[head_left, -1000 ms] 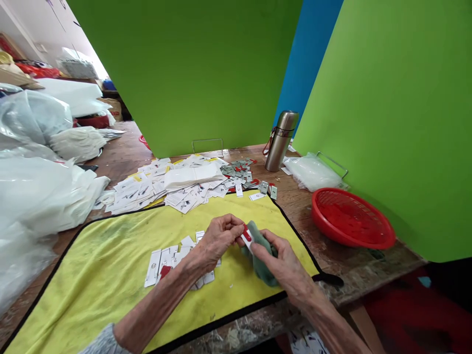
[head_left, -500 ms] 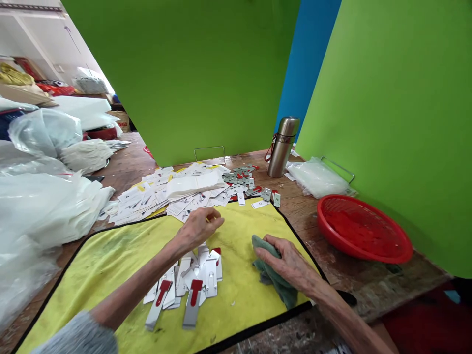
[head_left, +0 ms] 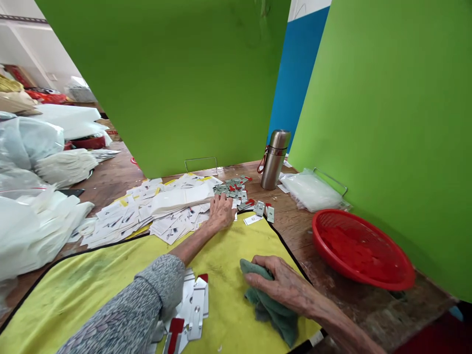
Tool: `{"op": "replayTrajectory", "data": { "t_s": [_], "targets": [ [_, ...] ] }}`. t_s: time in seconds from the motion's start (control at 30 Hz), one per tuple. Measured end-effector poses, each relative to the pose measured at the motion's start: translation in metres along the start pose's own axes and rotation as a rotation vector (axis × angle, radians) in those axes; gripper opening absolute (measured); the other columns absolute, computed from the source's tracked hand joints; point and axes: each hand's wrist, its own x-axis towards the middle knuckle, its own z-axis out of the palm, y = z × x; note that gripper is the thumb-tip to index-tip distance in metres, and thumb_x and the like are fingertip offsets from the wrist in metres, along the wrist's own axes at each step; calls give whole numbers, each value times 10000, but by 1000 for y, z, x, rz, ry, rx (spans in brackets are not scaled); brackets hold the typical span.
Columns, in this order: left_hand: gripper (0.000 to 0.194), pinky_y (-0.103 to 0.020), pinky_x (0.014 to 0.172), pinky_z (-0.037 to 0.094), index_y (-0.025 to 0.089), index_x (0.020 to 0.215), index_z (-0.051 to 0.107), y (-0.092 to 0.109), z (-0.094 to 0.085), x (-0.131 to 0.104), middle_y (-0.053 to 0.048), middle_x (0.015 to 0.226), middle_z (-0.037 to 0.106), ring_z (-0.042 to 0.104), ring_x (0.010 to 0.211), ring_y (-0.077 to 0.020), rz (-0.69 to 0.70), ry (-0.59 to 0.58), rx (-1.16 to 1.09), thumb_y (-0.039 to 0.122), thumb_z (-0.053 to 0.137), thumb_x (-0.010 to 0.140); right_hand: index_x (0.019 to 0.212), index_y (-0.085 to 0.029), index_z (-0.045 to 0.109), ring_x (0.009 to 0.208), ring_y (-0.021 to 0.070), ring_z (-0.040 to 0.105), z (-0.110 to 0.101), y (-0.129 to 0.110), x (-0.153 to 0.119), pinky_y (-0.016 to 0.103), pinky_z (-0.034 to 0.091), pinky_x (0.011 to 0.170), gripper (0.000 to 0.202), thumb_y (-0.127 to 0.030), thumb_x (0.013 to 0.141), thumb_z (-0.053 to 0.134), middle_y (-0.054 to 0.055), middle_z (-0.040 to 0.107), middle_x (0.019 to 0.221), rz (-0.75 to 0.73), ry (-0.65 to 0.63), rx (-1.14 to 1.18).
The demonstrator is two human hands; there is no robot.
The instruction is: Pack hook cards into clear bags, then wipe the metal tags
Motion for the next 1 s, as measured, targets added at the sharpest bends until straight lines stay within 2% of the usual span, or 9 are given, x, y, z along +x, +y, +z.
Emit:
{"op": "replayTrajectory", "data": {
  "t_s": [0.2,0.37,0.47,0.6,0.73,0.8,0.83,0.9,1.0],
  "targets": [
    [148,-421,897,406,174,898,609,-6,6,4,-105,1010,604,527,1029,-274,-55,30,-212,177,586,752,720,-190,519,616,128,471,-8,4,12,209,347,518,223,-393,811,526,-28,507,646,-14,5,178],
    [43,-278,659,458,174,766,555,-11,-3,10,17,672,555,557,673,-143,-179,17,-526,157,518,756,897,-184,586,704,149,563,-22,4,30,227,416,605,152,-272,813,495,-13,590,751,-79,110,177],
    [65,-226,556,427,169,684,528,-6,-17,6,42,597,530,517,537,-92,-253,-31,-711,145,506,741,909,-182,619,691,156,572,-30,-7,48,245,422,623,194,-279,865,457,-10,596,714,-101,282,8],
    [108,-197,482,375,160,582,528,9,-34,-7,40,496,545,510,457,-76,-309,-153,-896,120,546,680,1032,-184,636,913,207,581,-23,-25,72,309,434,809,248,-226,918,420,75,645,956,-152,525,-400],
    [133,-181,466,360,149,535,533,15,-42,-16,39,445,542,482,423,-58,-374,-198,-1012,93,568,650,1179,-196,587,1015,270,534,-3,-26,72,340,447,767,330,-154,886,443,129,625,1075,-156,529,-530],
    [117,-174,466,359,145,560,549,12,-43,-18,41,447,545,486,428,-55,-408,-183,-1052,102,582,663,1139,-198,603,977,261,542,0,-18,62,329,448,726,334,-120,852,448,118,631,1033,-194,493,-548],
    [111,-171,466,358,145,574,552,11,-43,-20,41,449,547,492,434,-55,-421,-174,-1068,110,587,674,1061,-192,627,916,244,556,0,-13,57,320,445,708,291,-124,841,451,102,637,964,-204,470,-492],
    [111,-168,470,359,146,592,549,11,-43,-23,38,454,554,502,444,-57,-433,-175,-1100,128,594,692,881,-178,634,750,200,561,-4,-4,50,299,441,661,184,-200,847,454,53,617,783,-163,450,-174],
    [103,-174,486,373,145,610,552,20,-41,-30,29,478,571,504,454,-57,-403,-232,-1147,152,612,693,829,-184,590,672,158,552,-8,2,50,264,452,631,257,-406,857,466,1,578,694,-65,439,336]
  ]
}}
